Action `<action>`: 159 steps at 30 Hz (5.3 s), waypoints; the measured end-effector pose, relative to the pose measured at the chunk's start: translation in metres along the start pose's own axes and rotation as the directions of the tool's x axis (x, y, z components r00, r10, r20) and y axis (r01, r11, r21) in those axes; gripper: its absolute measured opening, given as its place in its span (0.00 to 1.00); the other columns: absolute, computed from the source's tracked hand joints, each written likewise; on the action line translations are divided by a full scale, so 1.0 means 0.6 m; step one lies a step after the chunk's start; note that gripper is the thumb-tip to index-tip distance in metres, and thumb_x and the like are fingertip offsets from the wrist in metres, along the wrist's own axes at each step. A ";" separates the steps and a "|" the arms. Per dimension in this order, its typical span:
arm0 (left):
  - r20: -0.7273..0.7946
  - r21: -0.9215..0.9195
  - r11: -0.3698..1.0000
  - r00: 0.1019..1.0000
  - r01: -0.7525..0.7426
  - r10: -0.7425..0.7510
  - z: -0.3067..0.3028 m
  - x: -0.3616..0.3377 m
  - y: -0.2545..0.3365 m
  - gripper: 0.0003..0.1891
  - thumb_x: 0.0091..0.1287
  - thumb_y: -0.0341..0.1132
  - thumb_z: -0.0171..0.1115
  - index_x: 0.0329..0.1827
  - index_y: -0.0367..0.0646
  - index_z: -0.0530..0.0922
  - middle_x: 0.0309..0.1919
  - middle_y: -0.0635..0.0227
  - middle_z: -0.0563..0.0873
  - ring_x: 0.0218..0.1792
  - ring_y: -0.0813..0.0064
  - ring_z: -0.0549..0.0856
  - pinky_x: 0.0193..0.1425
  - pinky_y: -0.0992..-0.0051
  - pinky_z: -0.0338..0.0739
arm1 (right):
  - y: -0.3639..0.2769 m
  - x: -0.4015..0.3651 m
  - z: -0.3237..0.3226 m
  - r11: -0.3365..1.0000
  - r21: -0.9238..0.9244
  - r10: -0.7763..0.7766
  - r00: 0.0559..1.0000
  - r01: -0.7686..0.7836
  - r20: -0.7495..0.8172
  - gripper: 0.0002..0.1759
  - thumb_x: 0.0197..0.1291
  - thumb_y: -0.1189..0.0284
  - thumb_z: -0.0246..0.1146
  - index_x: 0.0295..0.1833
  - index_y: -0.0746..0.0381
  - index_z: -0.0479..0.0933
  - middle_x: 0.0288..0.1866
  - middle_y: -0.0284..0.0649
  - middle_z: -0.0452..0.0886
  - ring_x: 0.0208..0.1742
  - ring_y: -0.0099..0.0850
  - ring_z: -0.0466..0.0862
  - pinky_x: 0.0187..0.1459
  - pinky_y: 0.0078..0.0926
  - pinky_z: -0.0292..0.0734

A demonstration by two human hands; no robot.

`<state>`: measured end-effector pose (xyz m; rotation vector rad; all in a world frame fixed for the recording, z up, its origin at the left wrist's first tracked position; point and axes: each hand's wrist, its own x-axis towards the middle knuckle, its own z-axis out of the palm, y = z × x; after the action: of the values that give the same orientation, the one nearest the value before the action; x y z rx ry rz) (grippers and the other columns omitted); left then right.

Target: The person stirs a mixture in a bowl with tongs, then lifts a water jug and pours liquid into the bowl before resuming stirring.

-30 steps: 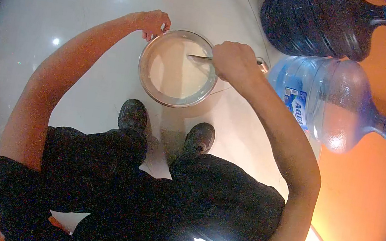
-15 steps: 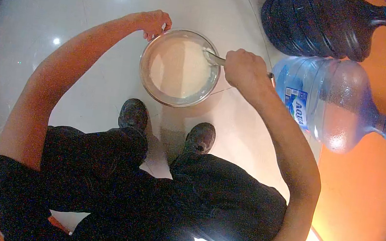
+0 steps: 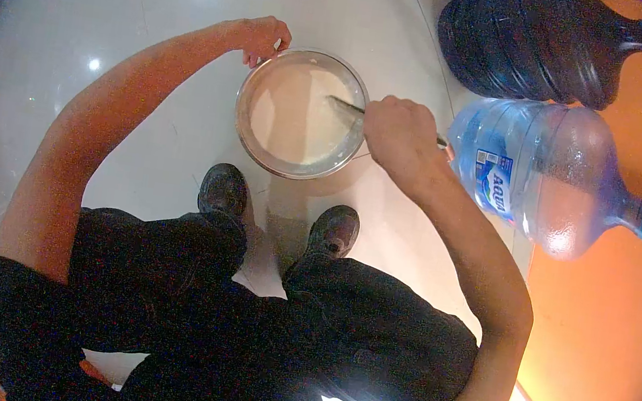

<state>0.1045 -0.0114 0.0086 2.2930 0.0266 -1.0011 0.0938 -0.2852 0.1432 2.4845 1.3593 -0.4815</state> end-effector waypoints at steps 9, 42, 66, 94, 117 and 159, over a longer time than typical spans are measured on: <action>-0.004 0.008 1.000 1.000 0.021 -0.021 -0.002 -0.005 0.007 0.06 0.52 0.26 0.58 0.29 0.37 0.69 0.21 0.58 0.81 0.21 0.63 0.85 0.22 0.68 0.84 | 0.002 0.007 -0.011 0.994 0.028 0.104 0.984 -0.109 0.145 0.07 0.47 0.76 0.58 0.29 0.65 0.80 0.29 0.51 0.81 0.34 0.44 0.83 0.36 0.39 0.78; 0.013 0.044 0.999 1.000 0.019 -0.019 -0.001 -0.001 0.006 0.06 0.53 0.23 0.59 0.29 0.37 0.70 0.23 0.57 0.81 0.23 0.63 0.85 0.22 0.67 0.84 | -0.113 -0.081 0.050 0.962 0.191 -0.213 0.973 0.193 0.090 0.14 0.49 0.76 0.55 0.43 0.71 0.70 0.27 0.49 0.76 0.26 0.42 0.80 0.28 0.35 0.75; 0.024 0.001 0.997 0.997 0.075 -0.075 0.000 -0.003 0.006 0.04 0.57 0.26 0.57 0.35 0.40 0.73 0.24 0.60 0.82 0.20 0.70 0.84 0.21 0.70 0.82 | 0.016 0.020 0.074 0.992 0.121 0.041 0.998 -0.034 -0.049 0.07 0.50 0.75 0.55 0.31 0.65 0.77 0.28 0.52 0.80 0.34 0.45 0.83 0.36 0.41 0.77; -0.007 -0.021 0.999 0.999 0.033 -0.033 0.003 -0.002 0.003 0.04 0.54 0.22 0.54 0.28 0.37 0.68 0.23 0.56 0.81 0.22 0.64 0.85 0.22 0.67 0.84 | 0.025 0.000 0.011 0.962 0.116 0.189 0.907 -0.248 0.376 0.12 0.48 0.75 0.56 0.37 0.69 0.79 0.34 0.55 0.81 0.38 0.47 0.82 0.40 0.41 0.77; 0.003 -0.018 1.000 1.000 0.015 -0.015 0.001 -0.005 0.002 0.04 0.57 0.26 0.58 0.32 0.39 0.71 0.23 0.57 0.82 0.20 0.67 0.84 0.20 0.70 0.83 | -0.021 -0.015 0.034 0.999 -0.037 0.029 0.997 -0.026 0.078 0.05 0.46 0.76 0.58 0.26 0.62 0.81 0.27 0.47 0.82 0.31 0.38 0.84 0.30 0.32 0.78; 0.010 -0.029 0.998 0.998 0.057 -0.057 0.003 -0.003 -0.001 0.05 0.55 0.26 0.57 0.34 0.37 0.71 0.25 0.58 0.82 0.24 0.65 0.86 0.24 0.68 0.84 | -0.017 -0.031 0.106 0.987 0.137 -0.096 0.994 0.088 0.052 0.15 0.54 0.76 0.52 0.48 0.63 0.74 0.30 0.51 0.78 0.32 0.45 0.82 0.34 0.41 0.77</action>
<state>0.1018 -0.0117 0.0089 2.2725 0.1028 -1.0337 0.0653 -0.3185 0.0924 2.4988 1.4688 -0.6815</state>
